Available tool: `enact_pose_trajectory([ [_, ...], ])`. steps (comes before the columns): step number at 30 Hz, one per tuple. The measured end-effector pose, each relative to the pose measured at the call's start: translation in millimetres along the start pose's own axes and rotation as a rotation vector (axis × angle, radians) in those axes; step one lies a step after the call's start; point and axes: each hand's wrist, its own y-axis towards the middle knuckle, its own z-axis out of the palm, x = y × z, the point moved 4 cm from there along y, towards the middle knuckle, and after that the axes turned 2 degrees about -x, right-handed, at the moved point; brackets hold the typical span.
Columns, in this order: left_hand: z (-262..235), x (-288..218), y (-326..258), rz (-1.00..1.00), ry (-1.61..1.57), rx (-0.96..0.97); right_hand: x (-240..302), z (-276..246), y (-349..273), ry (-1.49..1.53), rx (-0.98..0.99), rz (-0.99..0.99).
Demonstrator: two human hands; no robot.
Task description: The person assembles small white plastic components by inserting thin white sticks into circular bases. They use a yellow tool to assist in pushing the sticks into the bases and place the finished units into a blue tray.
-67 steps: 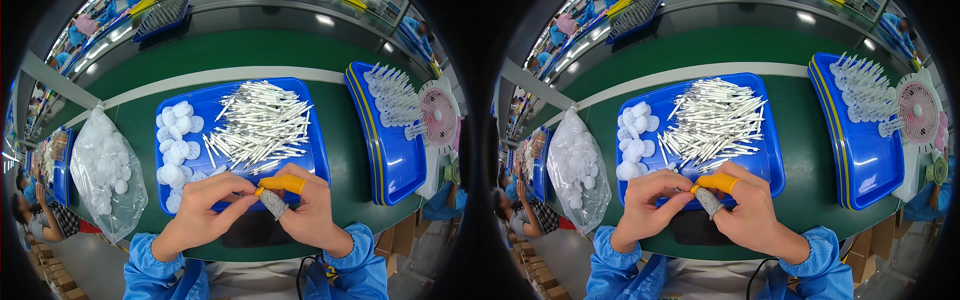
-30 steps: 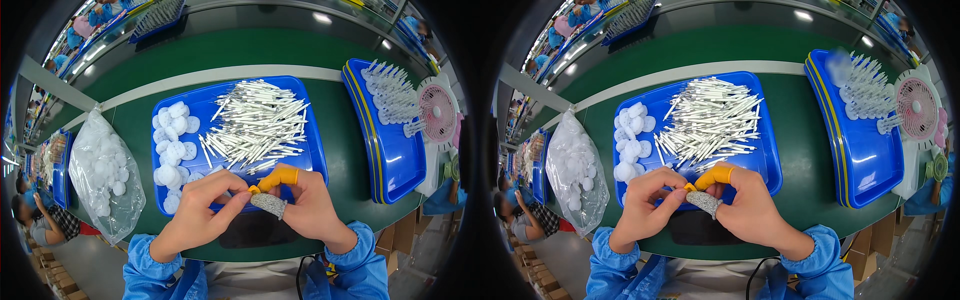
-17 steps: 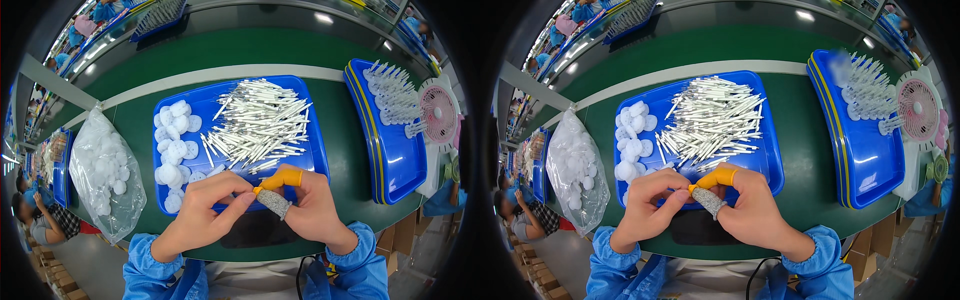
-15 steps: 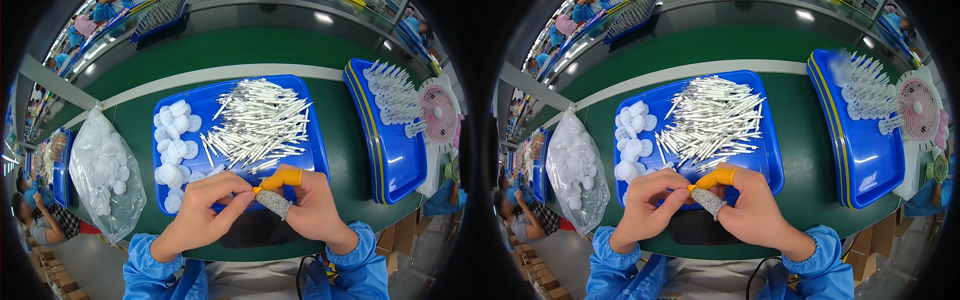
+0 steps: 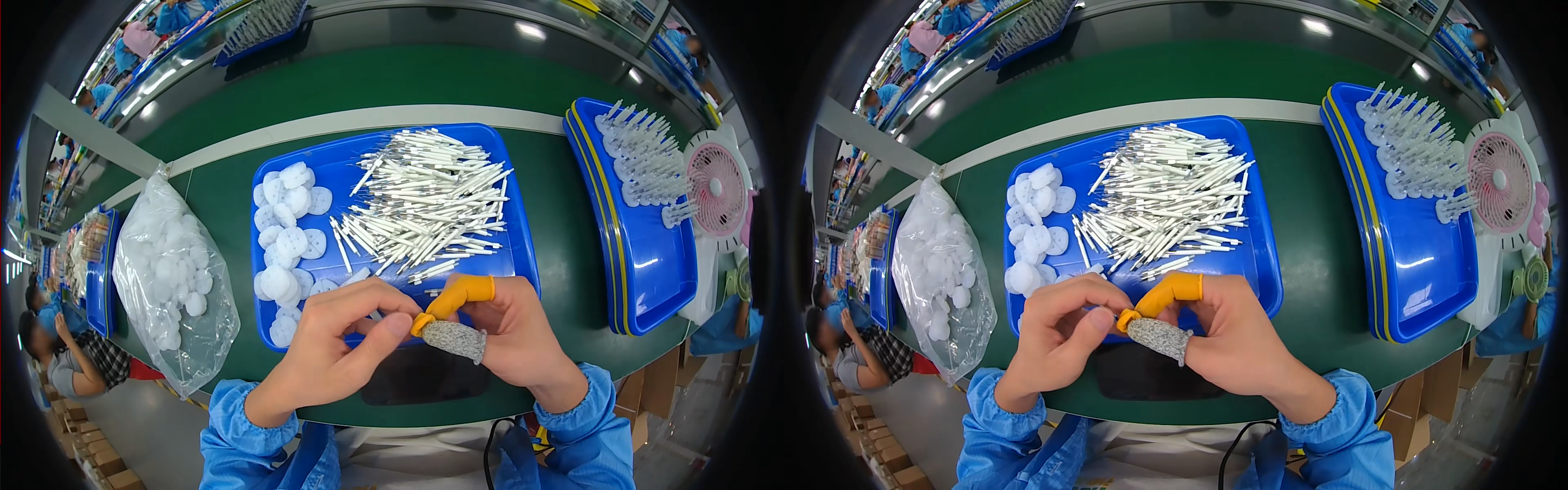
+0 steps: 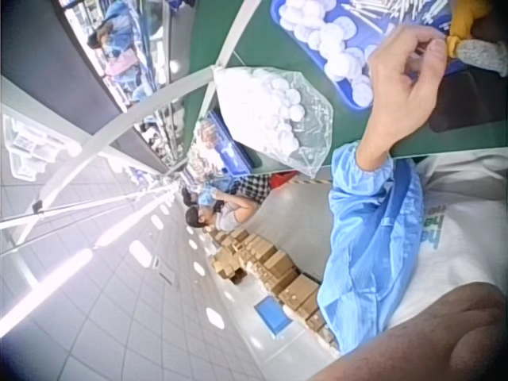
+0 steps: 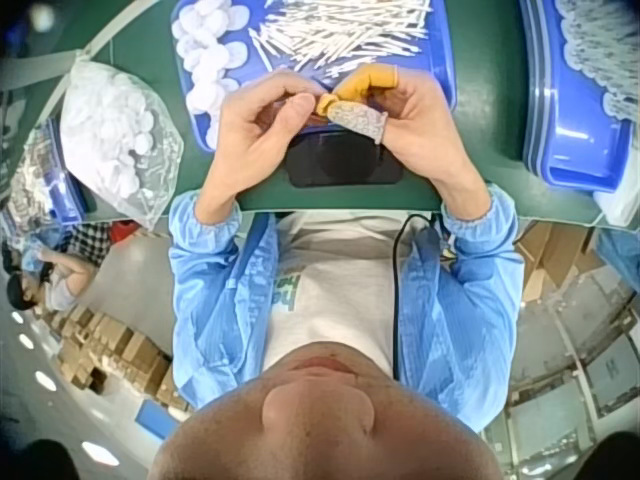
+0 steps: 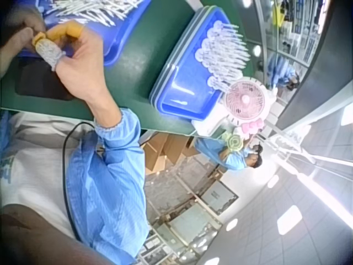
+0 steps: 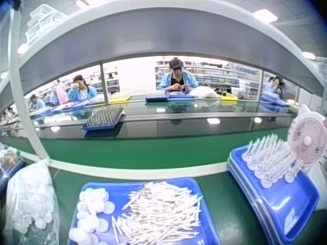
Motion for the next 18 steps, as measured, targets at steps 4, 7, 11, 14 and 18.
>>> enact_pose_trajectory([
  [4, 0.8, -0.3, -0.3, -0.022, 0.014, 0.019, 0.3, 0.1, 0.2, -0.046, 0.013, 0.028],
  [7, 0.2, -0.9, 0.2, 0.003, 0.074, -0.026, -0.5, 1.7, 0.1, -0.006, 0.036, 0.033],
  [11, -1.0, -5.2, 0.2, 0.054, 0.139, -0.043, 0.6, 3.0, -0.1, 0.065, 0.067, 0.073],
  [14, -1.9, -5.3, -1.7, 0.079, 0.135, -0.052, 1.2, 3.9, 0.8, 0.044, 0.068, 0.063],
  [18, 0.0, -5.3, -2.8, 0.162, 0.209, -0.098, -1.7, 1.8, 1.2, -0.070, 0.031, 0.025],
])
